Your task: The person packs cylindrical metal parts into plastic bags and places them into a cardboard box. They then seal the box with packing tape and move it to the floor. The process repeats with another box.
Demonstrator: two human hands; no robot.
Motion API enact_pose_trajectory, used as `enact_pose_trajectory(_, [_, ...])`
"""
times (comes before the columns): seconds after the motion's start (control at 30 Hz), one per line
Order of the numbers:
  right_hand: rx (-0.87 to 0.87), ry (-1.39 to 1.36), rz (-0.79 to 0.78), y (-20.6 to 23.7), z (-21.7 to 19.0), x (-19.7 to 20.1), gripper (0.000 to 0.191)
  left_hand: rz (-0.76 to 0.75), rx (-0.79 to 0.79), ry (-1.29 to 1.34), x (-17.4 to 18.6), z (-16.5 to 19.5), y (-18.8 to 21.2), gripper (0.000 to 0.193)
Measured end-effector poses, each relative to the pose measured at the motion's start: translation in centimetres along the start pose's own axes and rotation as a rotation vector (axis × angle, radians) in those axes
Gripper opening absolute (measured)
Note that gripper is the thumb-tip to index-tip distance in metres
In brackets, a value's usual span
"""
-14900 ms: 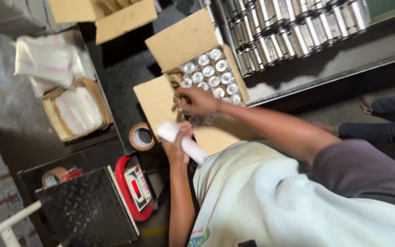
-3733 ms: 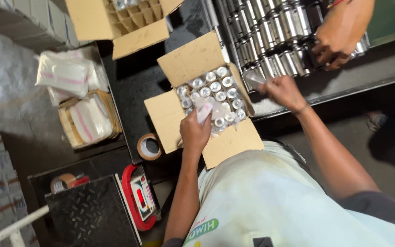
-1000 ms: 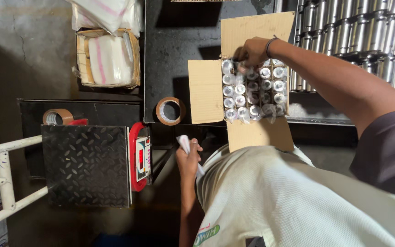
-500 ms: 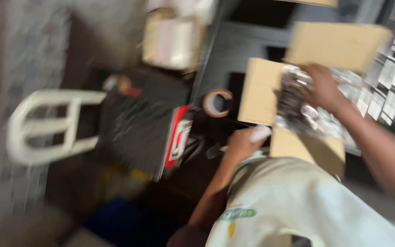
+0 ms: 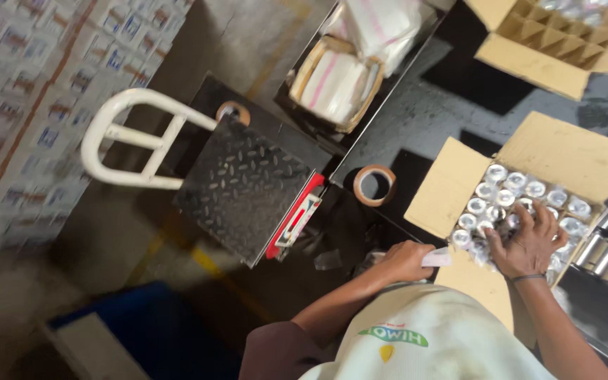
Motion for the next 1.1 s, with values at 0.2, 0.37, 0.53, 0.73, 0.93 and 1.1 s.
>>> enact_pose_trajectory(0.2, [-0.080,-1.278,-0.017,4.3,6.5,4.1,0.050,0.208,-0.287,0.151,-1.1,2.9,-4.5,0.059])
enact_pose_trajectory(0.37, [-0.571,-0.321,-0.091,13.7,5.6,1.6,0.045,-0.078,0.100,0.206,-0.8,5.2,-6.2,0.047])
enact_pose_trajectory(0.53, [-0.808,-0.558,-0.239,16.5,0.3,0.4,0.033,-0.146,-0.003,0.114,5.0,3.9,-4.0,0.043])
enact_pose_trajectory(0.73, [-0.512,-0.428,0.151,5.6,3.3,4.3,0.132,0.156,0.381,-0.407,7.9,2.1,-9.7,0.145])
enact_pose_trajectory(0.93, [0.033,-0.159,-0.331,8.4,-2.3,2.0,0.092,0.062,0.501,-0.706,11.0,6.0,-9.8,0.107])
enact_pose_trajectory(1.1, [0.004,-0.367,-0.142,14.0,-1.9,-1.8,0.066,0.168,-0.330,-0.696,0.0,8.4,-8.5,0.042])
Point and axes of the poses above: each hand's wrist, its own y-axis away from the middle knuckle, its own x-axis out of the back of the hand, z = x × y, the point moved 1 cm from there along -y, towards the middle knuckle, and after that the axes turned 1 degree about y, right-handed, at the moved point
